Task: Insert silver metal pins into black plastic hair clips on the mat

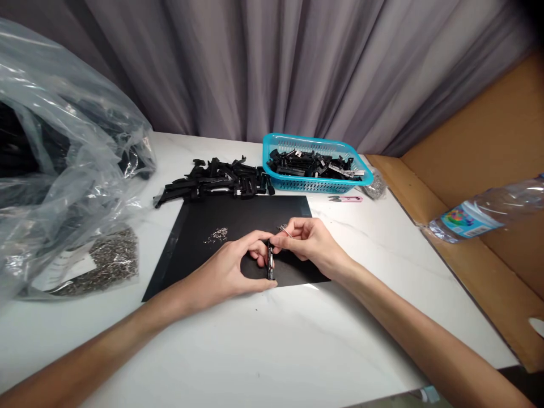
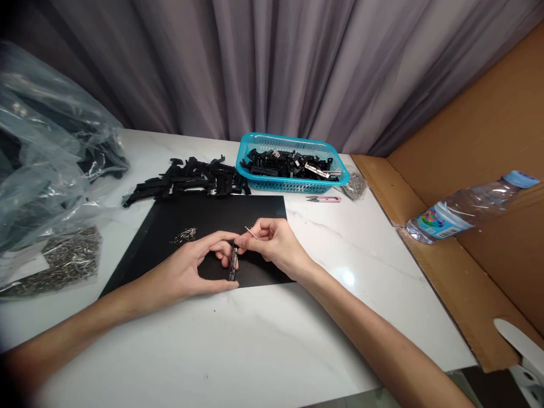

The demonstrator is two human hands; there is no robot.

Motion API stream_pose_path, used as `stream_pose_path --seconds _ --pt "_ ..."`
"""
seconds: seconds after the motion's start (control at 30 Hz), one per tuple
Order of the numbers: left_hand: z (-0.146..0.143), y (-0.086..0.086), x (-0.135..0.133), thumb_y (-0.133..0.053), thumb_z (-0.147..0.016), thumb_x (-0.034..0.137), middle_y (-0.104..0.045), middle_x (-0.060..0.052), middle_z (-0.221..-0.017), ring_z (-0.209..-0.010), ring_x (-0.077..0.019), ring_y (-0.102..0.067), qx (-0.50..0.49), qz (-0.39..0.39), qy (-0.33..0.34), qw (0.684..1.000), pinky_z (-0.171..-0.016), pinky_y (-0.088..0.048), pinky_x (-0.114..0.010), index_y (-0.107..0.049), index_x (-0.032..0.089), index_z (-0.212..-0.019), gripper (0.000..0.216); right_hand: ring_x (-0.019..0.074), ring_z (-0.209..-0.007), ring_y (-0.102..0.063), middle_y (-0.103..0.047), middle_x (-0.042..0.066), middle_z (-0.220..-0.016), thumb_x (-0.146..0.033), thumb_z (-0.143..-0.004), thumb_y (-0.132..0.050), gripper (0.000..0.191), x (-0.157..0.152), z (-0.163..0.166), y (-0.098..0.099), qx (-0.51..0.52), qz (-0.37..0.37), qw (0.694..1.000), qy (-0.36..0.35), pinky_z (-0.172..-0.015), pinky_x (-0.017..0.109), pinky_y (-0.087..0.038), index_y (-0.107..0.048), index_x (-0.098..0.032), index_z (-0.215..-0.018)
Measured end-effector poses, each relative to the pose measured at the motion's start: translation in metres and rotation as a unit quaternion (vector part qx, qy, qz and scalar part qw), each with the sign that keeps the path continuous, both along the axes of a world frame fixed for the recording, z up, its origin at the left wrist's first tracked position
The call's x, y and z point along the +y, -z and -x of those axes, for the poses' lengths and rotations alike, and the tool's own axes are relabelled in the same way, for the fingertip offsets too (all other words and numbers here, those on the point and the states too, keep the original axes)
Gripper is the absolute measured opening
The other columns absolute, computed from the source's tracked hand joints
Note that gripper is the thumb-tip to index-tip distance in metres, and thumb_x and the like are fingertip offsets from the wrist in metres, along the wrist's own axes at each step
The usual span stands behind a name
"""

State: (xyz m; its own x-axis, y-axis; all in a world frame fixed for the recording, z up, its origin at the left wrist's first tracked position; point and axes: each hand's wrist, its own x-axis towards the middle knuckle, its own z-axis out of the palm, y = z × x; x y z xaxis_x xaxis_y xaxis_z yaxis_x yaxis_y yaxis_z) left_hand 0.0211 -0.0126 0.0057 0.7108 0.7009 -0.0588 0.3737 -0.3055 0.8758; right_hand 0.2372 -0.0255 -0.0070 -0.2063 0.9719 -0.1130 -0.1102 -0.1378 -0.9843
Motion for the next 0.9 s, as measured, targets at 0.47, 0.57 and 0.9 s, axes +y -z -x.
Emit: stream_pose_path --seconds 0.47,0.57,0.9 --pt "-0.003 0.004 0.002 -0.079 -0.082 0.037 -0.064 0.003 -0.093 -0.086 -0.0164 -0.059 0.016 -0.027 -0.015 0.999 -0.082 -0.049 -0.032 -0.056 0.024 -0.120 0.046 0.0060 -0.047 -0.041 -0.074 0.003 -0.075 -0.057 -0.067 -0.089 0.049 0.003 -0.001 0.002 -0.043 -0.010 0.999 -0.014 -0.041 0.022 -0.020 -0.060 -0.018 -0.075" --pt "-0.004 0.000 0.001 -0.080 -0.081 0.037 -0.067 0.001 -0.097 -0.089 -0.0174 -0.062 0.009 -0.008 -0.022 1.000 -0.087 -0.050 -0.034 -0.054 0.024 -0.129 0.055 0.0062 -0.048 -0.038 -0.070 0.001 -0.075 -0.063 -0.074 -0.082 0.050 0.002 -0.004 0.000 -0.067 -0.029 0.997 0.009 -0.044 0.023 -0.022 -0.059 -0.019 -0.075" --pt "-0.002 -0.001 0.001 -0.086 -0.074 0.048 -0.068 0.001 -0.091 -0.089 -0.0191 -0.063 0.002 0.019 -0.040 0.999 -0.088 -0.053 -0.035 -0.061 0.024 -0.133 0.069 0.0185 -0.084 -0.060 -0.066 0.006 -0.089 -0.059 -0.105 -0.047 0.052 0.001 -0.020 0.004 -0.241 -0.214 0.936 0.138 -0.085 0.034 -0.048 -0.075 -0.020 -0.084"
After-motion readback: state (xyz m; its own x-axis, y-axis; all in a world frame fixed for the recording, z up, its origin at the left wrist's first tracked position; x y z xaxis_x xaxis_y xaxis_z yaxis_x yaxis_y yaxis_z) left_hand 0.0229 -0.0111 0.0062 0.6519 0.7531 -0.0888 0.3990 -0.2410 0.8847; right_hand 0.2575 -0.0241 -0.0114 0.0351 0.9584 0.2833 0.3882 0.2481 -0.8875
